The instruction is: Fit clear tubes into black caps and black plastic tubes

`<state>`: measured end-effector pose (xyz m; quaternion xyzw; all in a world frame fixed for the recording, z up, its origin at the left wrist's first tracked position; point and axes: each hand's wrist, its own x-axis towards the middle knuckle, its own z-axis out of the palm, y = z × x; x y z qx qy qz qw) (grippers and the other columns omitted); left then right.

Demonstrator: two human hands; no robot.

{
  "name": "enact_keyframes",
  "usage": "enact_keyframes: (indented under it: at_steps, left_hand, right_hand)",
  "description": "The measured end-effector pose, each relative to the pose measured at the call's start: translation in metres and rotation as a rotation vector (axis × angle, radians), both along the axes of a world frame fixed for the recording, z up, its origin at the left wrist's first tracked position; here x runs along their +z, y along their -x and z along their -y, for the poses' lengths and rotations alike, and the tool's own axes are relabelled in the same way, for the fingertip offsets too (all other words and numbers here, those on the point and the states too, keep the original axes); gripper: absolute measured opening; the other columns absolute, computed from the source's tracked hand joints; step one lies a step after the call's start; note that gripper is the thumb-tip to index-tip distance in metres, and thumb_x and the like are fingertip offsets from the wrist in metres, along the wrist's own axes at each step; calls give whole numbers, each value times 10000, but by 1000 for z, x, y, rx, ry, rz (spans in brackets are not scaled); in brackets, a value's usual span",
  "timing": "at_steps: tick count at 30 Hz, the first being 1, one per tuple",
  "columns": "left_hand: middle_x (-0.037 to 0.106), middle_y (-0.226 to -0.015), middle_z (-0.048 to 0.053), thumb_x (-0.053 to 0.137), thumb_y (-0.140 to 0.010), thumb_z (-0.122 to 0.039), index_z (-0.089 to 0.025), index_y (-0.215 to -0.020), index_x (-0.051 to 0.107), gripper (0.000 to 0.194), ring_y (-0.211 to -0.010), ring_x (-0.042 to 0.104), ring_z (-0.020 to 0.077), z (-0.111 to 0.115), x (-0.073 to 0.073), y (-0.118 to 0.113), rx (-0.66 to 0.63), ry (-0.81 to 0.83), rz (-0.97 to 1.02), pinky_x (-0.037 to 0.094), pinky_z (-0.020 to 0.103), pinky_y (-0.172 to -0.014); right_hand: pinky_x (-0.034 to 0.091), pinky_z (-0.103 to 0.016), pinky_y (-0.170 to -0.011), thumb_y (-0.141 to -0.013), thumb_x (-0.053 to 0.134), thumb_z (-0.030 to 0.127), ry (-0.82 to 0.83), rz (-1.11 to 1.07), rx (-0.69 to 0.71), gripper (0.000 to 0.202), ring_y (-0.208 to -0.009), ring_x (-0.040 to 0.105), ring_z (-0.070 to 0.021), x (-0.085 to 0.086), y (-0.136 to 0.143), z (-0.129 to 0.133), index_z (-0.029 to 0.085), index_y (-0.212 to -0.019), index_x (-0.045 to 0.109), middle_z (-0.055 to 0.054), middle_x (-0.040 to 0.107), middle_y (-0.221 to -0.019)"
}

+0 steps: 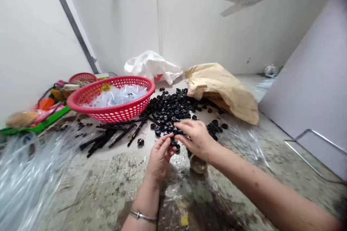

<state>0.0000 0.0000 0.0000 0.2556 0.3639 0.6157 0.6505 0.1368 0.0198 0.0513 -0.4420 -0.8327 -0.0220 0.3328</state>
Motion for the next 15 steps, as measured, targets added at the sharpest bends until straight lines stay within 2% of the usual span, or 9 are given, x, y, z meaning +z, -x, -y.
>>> enact_keyframes:
  at_steps: [2,4,7,11,13,15]
  left_hand:
    - [656,-768,51,741,-625,-305,-119,-930,636,372,-560,570,73,-6,-5,9,174,20,-2,427,160,-526]
    - [643,-769,26,703,-668,-307,-140,-921,614,315,-580,574,64,-12,-11,17,318,52,-22,432,152,-544]
    - [607,-750,-5,637,-745,-268,-155,-905,573,207,-601,582,55,-22,-24,23,481,124,-88,437,141,-559]
    - [600,-816,33,600,-786,-215,-139,-946,555,183,-620,610,81,-27,-37,22,502,179,-218,455,161,-541]
    - [591,-965,87,594,-792,-221,-142,-1052,533,279,-630,631,104,-26,-39,20,466,178,-280,468,188,-519]
    - [514,-1161,138,600,-786,-239,-178,-1181,477,419,-607,637,115,-23,-38,20,434,163,-344,461,207,-467]
  right_hand:
    - [292,-381,-926,-886,449,333,3,-17,-146,351,-1101,475,-224,13,-7,-14,181,-1190,537,-108,557,-1184]
    - [298,-382,-898,-908,389,327,80,42,-236,328,-1092,475,-225,17,-10,-27,191,-1154,557,-106,565,-1163]
    - [309,-358,-807,-887,418,300,346,279,-261,248,-959,539,-202,-1,-3,-42,235,-925,655,-47,640,-981]
    - [284,-366,-792,-727,620,293,404,411,-221,147,-931,541,-235,-33,16,-51,187,-808,680,-73,653,-915]
    - [271,-371,-800,-700,636,272,401,447,-210,157,-931,536,-246,-42,23,-53,156,-797,680,-101,651,-918]
    - [263,-373,-807,-697,629,269,398,459,-208,149,-919,537,-246,-44,26,-57,147,-768,675,-107,652,-902]
